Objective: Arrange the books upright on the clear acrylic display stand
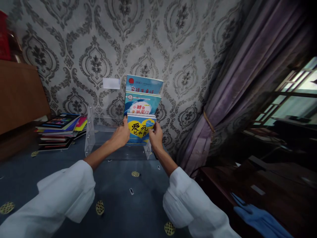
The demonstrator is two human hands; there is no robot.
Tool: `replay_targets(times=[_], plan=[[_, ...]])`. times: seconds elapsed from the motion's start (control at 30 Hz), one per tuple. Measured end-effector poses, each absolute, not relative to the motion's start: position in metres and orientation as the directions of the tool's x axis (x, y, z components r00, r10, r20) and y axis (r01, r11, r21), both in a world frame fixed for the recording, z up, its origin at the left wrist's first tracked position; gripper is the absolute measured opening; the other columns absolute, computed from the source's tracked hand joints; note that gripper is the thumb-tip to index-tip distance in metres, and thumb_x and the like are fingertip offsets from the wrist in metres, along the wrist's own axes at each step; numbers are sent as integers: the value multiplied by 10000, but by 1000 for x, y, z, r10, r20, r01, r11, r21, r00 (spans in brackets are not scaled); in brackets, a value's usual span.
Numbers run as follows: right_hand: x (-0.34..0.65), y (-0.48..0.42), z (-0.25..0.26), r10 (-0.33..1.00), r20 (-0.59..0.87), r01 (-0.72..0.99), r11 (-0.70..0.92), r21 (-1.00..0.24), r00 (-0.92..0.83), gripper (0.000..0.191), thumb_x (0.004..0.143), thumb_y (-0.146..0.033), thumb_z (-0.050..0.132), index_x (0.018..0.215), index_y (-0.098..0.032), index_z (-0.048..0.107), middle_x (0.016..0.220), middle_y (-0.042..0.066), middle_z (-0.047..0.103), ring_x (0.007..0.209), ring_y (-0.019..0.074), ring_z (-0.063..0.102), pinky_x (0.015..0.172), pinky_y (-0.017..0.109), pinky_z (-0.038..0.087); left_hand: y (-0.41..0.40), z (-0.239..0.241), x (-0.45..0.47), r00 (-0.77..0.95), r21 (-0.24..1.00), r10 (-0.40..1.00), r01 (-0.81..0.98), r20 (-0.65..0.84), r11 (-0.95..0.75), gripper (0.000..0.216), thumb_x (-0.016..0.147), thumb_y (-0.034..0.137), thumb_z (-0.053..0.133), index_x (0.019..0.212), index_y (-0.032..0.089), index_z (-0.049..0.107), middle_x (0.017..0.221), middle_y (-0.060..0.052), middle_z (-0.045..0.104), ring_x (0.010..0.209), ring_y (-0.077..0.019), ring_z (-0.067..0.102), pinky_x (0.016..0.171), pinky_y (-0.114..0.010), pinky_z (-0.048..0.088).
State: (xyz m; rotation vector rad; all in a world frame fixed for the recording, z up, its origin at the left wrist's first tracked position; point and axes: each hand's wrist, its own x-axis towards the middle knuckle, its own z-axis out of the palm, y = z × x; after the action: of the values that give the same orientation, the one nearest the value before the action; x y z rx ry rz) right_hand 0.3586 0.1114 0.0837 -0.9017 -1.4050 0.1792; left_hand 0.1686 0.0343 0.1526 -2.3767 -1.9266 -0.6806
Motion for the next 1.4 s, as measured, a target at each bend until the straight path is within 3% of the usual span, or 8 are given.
replay_targets(times=[0.23, 0.37, 0.47, 0.6, 0.7, 0.87, 1.1, 1.4], plan=[[360, 104, 83, 664, 724, 318, 657, -684, 186, 518, 784, -198, 525, 1296, -179, 600, 1220, 119, 720, 1053, 258, 674, 867, 404, 575, 38, 141, 157, 199, 335, 908, 883, 368, -329, 724, 960, 191, 419, 1558, 32, 43, 1070, -241, 738, 946, -327, 750, 854, -427, 555], [364, 84, 69, 713, 674, 300, 611, -733, 194, 575, 788, -221, 555, 1361, -179, 578, 1367, 140, 649, 1196, 279, 632, 967, 427, 542, 33, 110, 142, 252, 363, 865, 830, 433, -423, 660, 969, 219, 411, 1548, 42, 150, 1351, -298, 605, 1202, -354, 659, 984, -494, 527], [366, 59, 50, 731, 649, 324, 575, -751, 208, 563, 809, -253, 563, 1366, -170, 571, 1375, 152, 632, 1228, 285, 611, 1010, 451, 512, 20, 79, 125, 316, 313, 738, 756, 596, -576, 570, 957, 192, 402, 1507, 94, 292, 1471, -241, 526, 1369, -304, 532, 1116, -489, 459], [356, 19, 20, 823, 561, 305, 514, -801, 86, 397, 838, -247, 530, 1215, -200, 647, 1211, 102, 697, 1124, 246, 637, 987, 404, 496, -6, 40, 96, 363, 257, 682, 733, 635, -630, 451, 969, 193, 367, 1408, 185, 468, 1387, -140, 610, 1344, -267, 542, 1122, -479, 470], [332, -8, 2, 897, 431, 277, 441, -854, -97, 244, 809, -204, 502, 926, -199, 716, 901, 49, 733, 874, 210, 660, 811, 321, 508, -24, 20, 72, 353, 288, 732, 753, 583, -592, 417, 983, 219, 351, 1360, 189, 525, 1324, -125, 646, 1264, -264, 599, 1076, -459, 509], [274, -42, -10, 899, 281, 256, 374, -892, -335, 235, 702, -97, 477, 617, -199, 670, 620, -11, 655, 623, 140, 577, 630, 233, 428, -36, -3, 38, 291, 336, 787, 784, 545, -522, 396, 970, 214, 347, 1290, 169, 577, 1194, -126, 688, 1131, -262, 657, 985, -436, 555], [216, -65, -15, 847, 158, 197, 293, -936, -508, 252, 696, -64, 449, 563, -188, 625, 548, -45, 550, 503, 95, 446, 502, 199, 318, -32, -21, 12, 214, 369, 822, 814, 527, -449, 374, 978, 258, 332, 1206, 171, 615, 1165, -120, 706, 1116, -264, 663, 1010, -446, 538], [220, -67, -36, 841, 150, 114, 243, -963, -520, 215, 688, -102, 446, 580, -194, 607, 599, -25, 581, 557, 105, 497, 558, 208, 377, -28, -30, 8, 177, 473, 840, 758, 513, -449, 331, 958, 263, 365, 1139, 183, 630, 1107, -115, 708, 1064, -261, 665, 971, -439, 545]])
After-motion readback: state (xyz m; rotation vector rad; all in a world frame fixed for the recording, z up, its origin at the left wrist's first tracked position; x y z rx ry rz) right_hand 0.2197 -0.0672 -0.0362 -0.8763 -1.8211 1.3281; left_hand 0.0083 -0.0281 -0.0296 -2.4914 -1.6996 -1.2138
